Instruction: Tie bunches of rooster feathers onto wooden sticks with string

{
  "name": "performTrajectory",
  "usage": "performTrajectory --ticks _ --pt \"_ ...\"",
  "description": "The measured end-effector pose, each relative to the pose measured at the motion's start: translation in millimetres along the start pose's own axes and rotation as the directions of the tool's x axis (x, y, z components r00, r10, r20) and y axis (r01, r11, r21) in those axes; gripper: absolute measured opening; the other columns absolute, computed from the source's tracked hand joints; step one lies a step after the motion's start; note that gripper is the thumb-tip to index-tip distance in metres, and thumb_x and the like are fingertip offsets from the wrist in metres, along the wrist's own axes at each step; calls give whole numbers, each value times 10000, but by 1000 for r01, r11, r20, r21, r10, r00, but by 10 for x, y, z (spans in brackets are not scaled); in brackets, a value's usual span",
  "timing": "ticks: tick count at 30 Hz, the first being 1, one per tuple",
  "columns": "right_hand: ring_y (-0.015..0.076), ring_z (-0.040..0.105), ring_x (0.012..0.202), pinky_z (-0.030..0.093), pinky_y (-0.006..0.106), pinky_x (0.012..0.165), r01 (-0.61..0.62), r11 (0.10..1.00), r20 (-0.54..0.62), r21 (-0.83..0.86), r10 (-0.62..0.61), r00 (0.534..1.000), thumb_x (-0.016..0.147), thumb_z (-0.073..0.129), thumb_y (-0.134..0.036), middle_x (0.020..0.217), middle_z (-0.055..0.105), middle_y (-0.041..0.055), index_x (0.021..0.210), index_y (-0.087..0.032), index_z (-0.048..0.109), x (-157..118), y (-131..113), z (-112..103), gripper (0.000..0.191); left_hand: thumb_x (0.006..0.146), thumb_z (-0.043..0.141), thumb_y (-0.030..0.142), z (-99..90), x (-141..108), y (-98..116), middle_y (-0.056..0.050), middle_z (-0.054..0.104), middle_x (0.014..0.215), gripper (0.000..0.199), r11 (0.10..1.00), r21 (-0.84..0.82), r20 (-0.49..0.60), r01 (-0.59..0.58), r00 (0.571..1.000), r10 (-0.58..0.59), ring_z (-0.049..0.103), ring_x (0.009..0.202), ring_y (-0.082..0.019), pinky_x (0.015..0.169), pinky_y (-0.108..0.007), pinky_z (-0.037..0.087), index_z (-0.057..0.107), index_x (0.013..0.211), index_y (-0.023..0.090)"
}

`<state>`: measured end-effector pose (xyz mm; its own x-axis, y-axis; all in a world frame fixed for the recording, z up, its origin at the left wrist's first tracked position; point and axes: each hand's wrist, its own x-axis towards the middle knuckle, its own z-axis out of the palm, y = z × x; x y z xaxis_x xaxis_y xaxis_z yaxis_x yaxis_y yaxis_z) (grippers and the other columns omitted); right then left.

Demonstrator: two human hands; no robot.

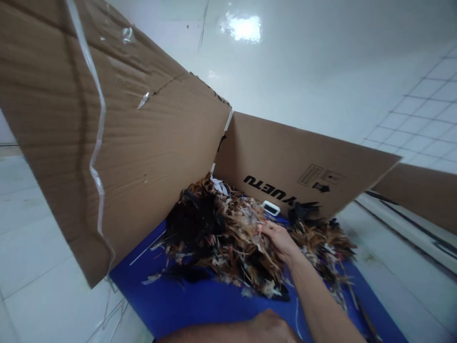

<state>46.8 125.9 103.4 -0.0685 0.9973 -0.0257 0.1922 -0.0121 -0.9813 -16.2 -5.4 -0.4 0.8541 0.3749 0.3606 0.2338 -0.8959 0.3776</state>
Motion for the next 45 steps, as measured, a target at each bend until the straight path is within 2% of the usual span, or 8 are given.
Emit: performTrajectory --ticks 7,14,21,27,32,35,39,45 --pt "120 560 543 469 225 513 -33 982 -7 187 35 999 616 694 -313 662 645 1 733 -183 636 -345 32 -267 185 810 471 371 -47 -23 97 3 677 680 223 993 111 -60 33 998 -26 612 582 -122 523 -192 403 607 744 206" --pt "156 620 653 497 253 560 -107 962 24 251 105 994 617 724 -256 831 683 32 874 -190 629 -590 209 -462 282 801 454 369 -103 14 134 -25 681 692 246 983 146 -24 112 994 -109 626 581 -165 461 -222 373 611 740 190" --pt "152 626 681 503 246 617 -34 946 -130 323 80 988 576 760 -256 772 687 13 846 -185 635 -823 374 -569 307 810 443 290 -80 -1 105 -33 667 673 218 965 74 -239 251 944 -228 621 605 -145 524 -212 389 597 704 179" --pt "134 604 618 493 229 586 55 911 -296 408 75 952 561 778 -299 682 671 -3 782 -174 630 -969 515 -630 294 808 422 262 -150 -8 137 -46 669 709 215 920 -117 -262 375 882 -392 612 634 -150 589 -227 415 610 738 186" --pt "116 568 567 475 225 564 85 897 -339 433 75 938 559 780 -324 661 649 -18 768 -173 624 -1125 602 -633 301 843 386 336 -228 42 100 -41 657 707 294 744 -448 -257 496 725 -639 596 685 -146 642 -233 429 628 773 185" --pt "126 563 593 463 237 586 75 903 -328 423 76 942 599 753 -327 670 643 -13 765 -177 628 -1235 658 -613 256 843 349 470 -243 87 29 -16 570 542 433 503 -722 -85 474 661 -745 497 443 -97 455 -203 384 604 705 149" --pt "139 539 606 415 234 530 7 940 -277 340 93 956 665 689 -341 678 636 6 747 -177 639 -1381 708 -580 190 754 444 589 -255 118 -46 15 551 575 465 169 -938 70 303 642 -763 385 314 -45 301 -165 269 557 798 140" --pt "133 508 575 380 235 497 -60 956 -196 288 120 973 694 645 -367 660 616 -5 721 -188 630 -1539 727 -579 182 742 515 534 -258 115 -115 43 500 505 400 77 -994 -9 76 650 -760 359 320 -40 286 -147 247 533 795 138"
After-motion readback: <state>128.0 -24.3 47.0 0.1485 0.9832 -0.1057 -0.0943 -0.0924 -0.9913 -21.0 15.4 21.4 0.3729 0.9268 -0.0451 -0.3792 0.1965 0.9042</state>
